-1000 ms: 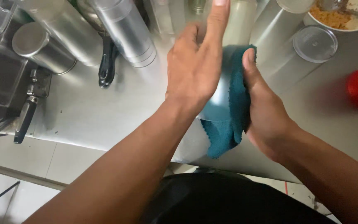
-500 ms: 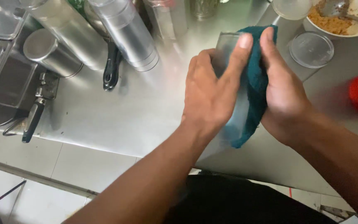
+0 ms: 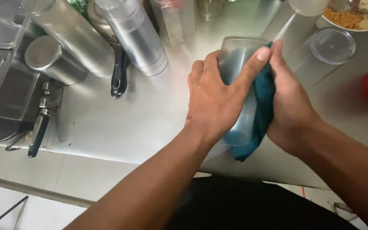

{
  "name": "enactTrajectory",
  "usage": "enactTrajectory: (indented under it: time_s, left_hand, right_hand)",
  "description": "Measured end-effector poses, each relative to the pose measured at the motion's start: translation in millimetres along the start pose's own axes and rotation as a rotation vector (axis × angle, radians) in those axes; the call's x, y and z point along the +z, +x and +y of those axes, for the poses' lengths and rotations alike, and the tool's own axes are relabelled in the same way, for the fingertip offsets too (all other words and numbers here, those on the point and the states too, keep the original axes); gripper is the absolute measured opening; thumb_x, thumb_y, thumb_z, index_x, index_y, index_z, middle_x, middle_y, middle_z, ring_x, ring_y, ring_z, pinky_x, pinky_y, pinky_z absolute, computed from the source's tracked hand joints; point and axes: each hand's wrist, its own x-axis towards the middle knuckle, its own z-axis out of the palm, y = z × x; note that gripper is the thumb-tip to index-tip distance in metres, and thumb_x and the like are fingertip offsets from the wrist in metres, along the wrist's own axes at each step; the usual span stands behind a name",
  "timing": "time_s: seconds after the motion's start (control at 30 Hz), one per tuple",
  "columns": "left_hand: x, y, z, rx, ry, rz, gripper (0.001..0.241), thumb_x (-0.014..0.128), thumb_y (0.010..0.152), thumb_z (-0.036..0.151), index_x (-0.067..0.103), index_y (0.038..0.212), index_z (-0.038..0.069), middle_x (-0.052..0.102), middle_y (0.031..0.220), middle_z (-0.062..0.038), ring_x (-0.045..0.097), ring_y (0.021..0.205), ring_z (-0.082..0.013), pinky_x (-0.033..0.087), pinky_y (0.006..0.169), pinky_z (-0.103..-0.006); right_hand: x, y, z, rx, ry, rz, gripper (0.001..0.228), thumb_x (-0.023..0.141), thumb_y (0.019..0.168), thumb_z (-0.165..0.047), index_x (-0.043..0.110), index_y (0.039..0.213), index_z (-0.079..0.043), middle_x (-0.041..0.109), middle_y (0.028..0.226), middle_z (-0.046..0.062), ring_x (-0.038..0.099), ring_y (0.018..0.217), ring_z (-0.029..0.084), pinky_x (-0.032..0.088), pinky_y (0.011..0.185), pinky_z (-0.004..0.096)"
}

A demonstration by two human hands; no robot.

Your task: Wiping and drying a tall drinking glass with a green cloth.

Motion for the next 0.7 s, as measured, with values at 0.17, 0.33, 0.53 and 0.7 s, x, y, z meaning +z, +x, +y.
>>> enactTrajectory:
  time_s: [0.17, 0.33, 0.53, 0.7]
  left_hand:
    - [-25, 13, -1, -0.178, -0.165, -0.089, 0.108, 0.057, 0.077, 0.082, 0.052, 0.144, -0.002, 0.058, 0.131, -0.021, 0.061, 0.122, -0.0358, 0.052, 0.097, -0.0475]
    - [-49, 27, -19, -0.131, -0.191, -0.155, 0.104, 0.054, 0.081, 0.08, 0.055, 0.141, -0.004, 0.058, 0.135, -0.023, 0.06, 0.126, -0.0345, 0.05, 0.103, -0.0453]
    - [-79, 50, -29, 0.107, -0.343, -0.125, 0.105, 0.051, 0.09, 0.083, 0.052, 0.144, -0.006, 0.056, 0.138, -0.024, 0.057, 0.128, -0.0342, 0.047, 0.102, -0.0452]
    - [-97, 45, -52, 0.148, -0.435, -0.164, 0.111, 0.049, 0.088, 0.089, 0.049, 0.147, -0.006, 0.057, 0.133, -0.022, 0.058, 0.125, -0.0317, 0.048, 0.101, -0.0422]
  right_hand:
    - [14, 18, -3, -0.081, 0.025, 0.018, 0.059, 0.032, 0.103, -0.062, 0.053, 0.131, -0.014, 0.06, 0.129, 0.005, 0.059, 0.122, 0.021, 0.05, 0.106, 0.045]
    - [46, 25, 5, -0.023, -0.012, 0.154, 0.066, 0.027, 0.101, -0.066, 0.055, 0.134, -0.016, 0.063, 0.129, 0.005, 0.061, 0.122, 0.022, 0.053, 0.102, 0.048]
    - [81, 23, 24, -0.108, -0.127, 0.158, 0.08, 0.026, 0.096, -0.075, 0.035, 0.157, -0.024, 0.048, 0.148, 0.009, 0.05, 0.135, 0.028, 0.047, 0.101, 0.056]
    - [111, 14, 41, -0.111, -0.121, 0.286, 0.085, 0.029, 0.094, -0.078, 0.037, 0.156, -0.02, 0.051, 0.15, 0.013, 0.048, 0.136, 0.03, 0.049, 0.105, 0.062]
